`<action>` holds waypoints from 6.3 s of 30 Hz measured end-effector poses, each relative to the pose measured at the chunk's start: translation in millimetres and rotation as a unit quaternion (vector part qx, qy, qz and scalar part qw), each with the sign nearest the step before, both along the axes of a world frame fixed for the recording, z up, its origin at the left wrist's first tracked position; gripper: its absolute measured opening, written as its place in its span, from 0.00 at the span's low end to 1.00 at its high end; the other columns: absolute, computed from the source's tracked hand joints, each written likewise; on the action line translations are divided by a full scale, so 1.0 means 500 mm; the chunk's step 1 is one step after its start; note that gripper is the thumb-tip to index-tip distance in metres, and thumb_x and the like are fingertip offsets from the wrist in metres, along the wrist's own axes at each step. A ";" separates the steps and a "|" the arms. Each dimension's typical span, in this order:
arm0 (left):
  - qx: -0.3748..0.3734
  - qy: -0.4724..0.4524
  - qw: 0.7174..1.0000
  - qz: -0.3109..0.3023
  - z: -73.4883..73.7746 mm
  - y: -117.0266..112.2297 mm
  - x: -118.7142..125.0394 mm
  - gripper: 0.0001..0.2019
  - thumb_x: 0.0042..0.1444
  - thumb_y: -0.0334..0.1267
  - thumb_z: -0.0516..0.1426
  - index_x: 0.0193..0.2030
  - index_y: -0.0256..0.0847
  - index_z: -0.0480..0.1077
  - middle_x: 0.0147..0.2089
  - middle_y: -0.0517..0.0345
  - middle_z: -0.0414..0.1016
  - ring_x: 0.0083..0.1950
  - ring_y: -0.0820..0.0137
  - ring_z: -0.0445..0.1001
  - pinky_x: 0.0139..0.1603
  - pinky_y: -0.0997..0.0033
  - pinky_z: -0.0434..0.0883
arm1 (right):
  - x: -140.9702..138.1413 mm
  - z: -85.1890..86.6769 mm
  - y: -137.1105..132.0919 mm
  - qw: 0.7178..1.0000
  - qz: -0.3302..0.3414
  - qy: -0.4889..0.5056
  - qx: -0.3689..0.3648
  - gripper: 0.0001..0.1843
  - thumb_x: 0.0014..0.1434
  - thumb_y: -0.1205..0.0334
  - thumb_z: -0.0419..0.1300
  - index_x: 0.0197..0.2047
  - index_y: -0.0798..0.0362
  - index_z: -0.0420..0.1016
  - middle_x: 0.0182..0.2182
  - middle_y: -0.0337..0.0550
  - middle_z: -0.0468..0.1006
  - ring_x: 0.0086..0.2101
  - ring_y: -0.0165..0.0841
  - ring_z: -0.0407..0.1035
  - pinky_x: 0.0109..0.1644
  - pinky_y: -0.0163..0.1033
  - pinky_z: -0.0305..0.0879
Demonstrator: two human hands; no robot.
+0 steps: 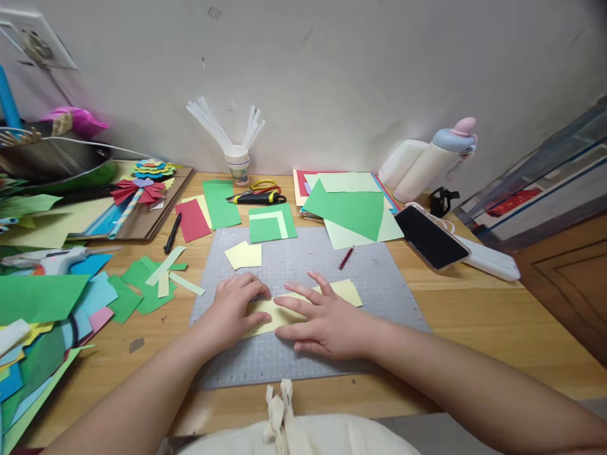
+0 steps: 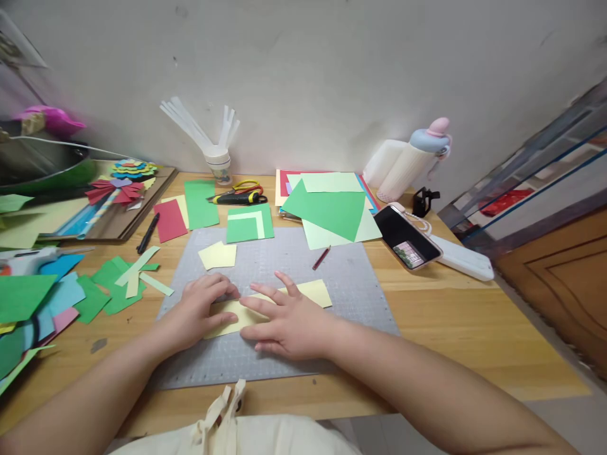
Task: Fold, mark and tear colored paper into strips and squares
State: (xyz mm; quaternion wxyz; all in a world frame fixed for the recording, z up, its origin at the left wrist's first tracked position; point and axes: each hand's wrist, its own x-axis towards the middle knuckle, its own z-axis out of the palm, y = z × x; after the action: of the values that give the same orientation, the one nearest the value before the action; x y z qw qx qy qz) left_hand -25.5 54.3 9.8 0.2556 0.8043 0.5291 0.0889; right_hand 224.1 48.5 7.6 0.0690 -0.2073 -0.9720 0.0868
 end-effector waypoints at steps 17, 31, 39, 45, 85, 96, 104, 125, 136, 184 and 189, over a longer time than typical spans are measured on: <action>0.003 -0.003 1.000 -0.001 -0.009 0.002 -0.009 0.11 0.54 0.44 0.61 0.43 0.50 0.69 0.48 0.61 0.71 0.53 0.60 0.67 0.53 0.56 0.57 | 0.163 0.000 -0.003 0.995 -0.081 -0.032 0.049 0.15 0.66 0.55 0.54 0.53 0.36 0.75 0.63 0.41 0.66 0.68 0.45 0.46 0.67 0.66 0.28; 0.023 0.012 0.999 -0.021 -0.012 0.006 -0.012 0.12 0.55 0.47 0.59 0.44 0.48 0.70 0.48 0.58 0.72 0.52 0.60 0.67 0.52 0.57 0.58 | 0.293 0.006 0.005 0.987 -0.128 -0.062 0.079 0.15 0.65 0.59 0.56 0.52 0.35 0.75 0.59 0.42 0.70 0.66 0.46 0.49 0.65 0.71 0.34; 0.074 0.034 0.980 -0.179 0.034 -0.036 0.033 0.17 0.63 0.29 0.47 0.53 0.53 0.67 0.51 0.60 0.71 0.52 0.66 0.67 0.53 0.62 0.56 | 0.212 0.008 -0.052 0.968 -0.243 0.042 0.045 0.20 0.65 0.67 0.50 0.60 0.50 0.68 0.54 0.51 0.76 0.54 0.39 0.69 0.63 0.62 0.46; 0.132 0.110 0.953 -0.251 0.031 -0.063 0.076 0.23 0.61 0.27 0.49 0.61 0.51 0.61 0.47 0.57 0.71 0.49 0.63 0.66 0.50 0.61 0.55 | 0.156 -0.018 -0.106 0.953 -0.300 0.043 0.007 0.19 0.66 0.67 0.51 0.57 0.48 0.71 0.56 0.48 0.75 0.54 0.38 0.69 0.61 0.57 0.54; -0.020 0.066 0.997 0.042 0.033 -0.028 0.044 0.16 0.44 0.43 0.65 0.39 0.43 0.68 0.37 0.54 0.75 0.39 0.58 0.72 0.37 0.64 0.63 | 0.160 -0.061 -0.097 0.938 -0.326 0.109 0.051 0.17 0.63 0.65 0.53 0.55 0.50 0.70 0.53 0.52 0.72 0.52 0.43 0.66 0.57 0.55 0.60; -0.088 -0.167 0.974 0.123 0.059 -0.077 0.044 0.13 0.55 0.50 0.56 0.30 0.42 0.67 0.28 0.61 0.72 0.32 0.67 0.70 0.31 0.70 0.62 | 0.144 -0.015 -0.133 0.879 -0.382 0.270 0.094 0.21 0.62 0.68 0.54 0.57 0.46 0.63 0.53 0.52 0.66 0.54 0.45 0.63 0.58 0.55 0.59; -0.284 -0.595 0.709 0.250 0.047 -0.123 0.132 0.24 0.51 0.45 0.63 0.53 0.39 0.67 0.48 0.48 0.79 0.45 0.61 0.78 0.44 0.64 0.74 | -0.038 0.032 -0.175 0.943 -0.291 0.137 0.082 0.37 0.59 0.65 0.56 0.69 0.54 0.50 0.68 0.60 0.50 0.67 0.51 0.44 0.65 0.63 0.45; -0.187 -0.453 0.799 0.348 0.028 -0.068 -0.032 0.27 0.37 0.42 0.69 0.45 0.42 0.69 0.25 0.68 0.70 0.22 0.79 0.65 0.19 0.82 0.60 | 0.168 -0.019 -0.070 0.981 -0.095 0.065 0.156 0.26 0.64 0.79 0.48 0.59 0.50 0.70 0.62 0.43 0.69 0.65 0.35 0.54 0.70 0.53 0.44; -0.141 -0.261 0.894 0.337 0.026 -0.125 -0.032 0.18 0.41 0.53 0.63 0.34 0.43 0.79 0.34 0.56 0.80 0.33 0.65 0.75 0.35 0.68 0.72 | 0.153 -0.029 -0.115 0.966 -0.186 0.064 0.169 0.25 0.57 0.80 0.48 0.52 0.56 0.75 0.46 0.51 0.80 0.43 0.39 0.71 0.44 0.47 0.67; 0.138 0.089 0.984 0.070 0.009 -0.077 -0.028 0.10 0.60 0.42 0.53 0.43 0.42 0.72 0.45 0.51 0.75 0.46 0.58 0.71 0.46 0.58 0.62 | 0.121 -0.054 -0.051 0.895 -0.428 0.121 0.002 0.13 0.59 0.59 0.58 0.23 0.51 0.67 0.38 0.44 0.74 0.40 0.39 0.67 0.44 0.47 0.59; 0.243 0.081 0.953 -0.162 0.017 -0.097 0.008 0.22 0.62 0.26 0.47 0.57 0.53 0.67 0.59 0.61 0.72 0.59 0.65 0.67 0.58 0.60 0.54 | 0.115 -0.056 -0.052 0.893 -0.433 0.121 0.011 0.13 0.58 0.61 0.58 0.23 0.51 0.67 0.37 0.43 0.73 0.41 0.40 0.66 0.43 0.47 0.57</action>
State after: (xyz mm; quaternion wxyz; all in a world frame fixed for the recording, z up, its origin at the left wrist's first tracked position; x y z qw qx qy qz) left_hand -21.7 5.8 18.1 0.0191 0.9214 0.3733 0.1067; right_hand 281.4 22.4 -20.2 0.2194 -0.5946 -0.7711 0.0618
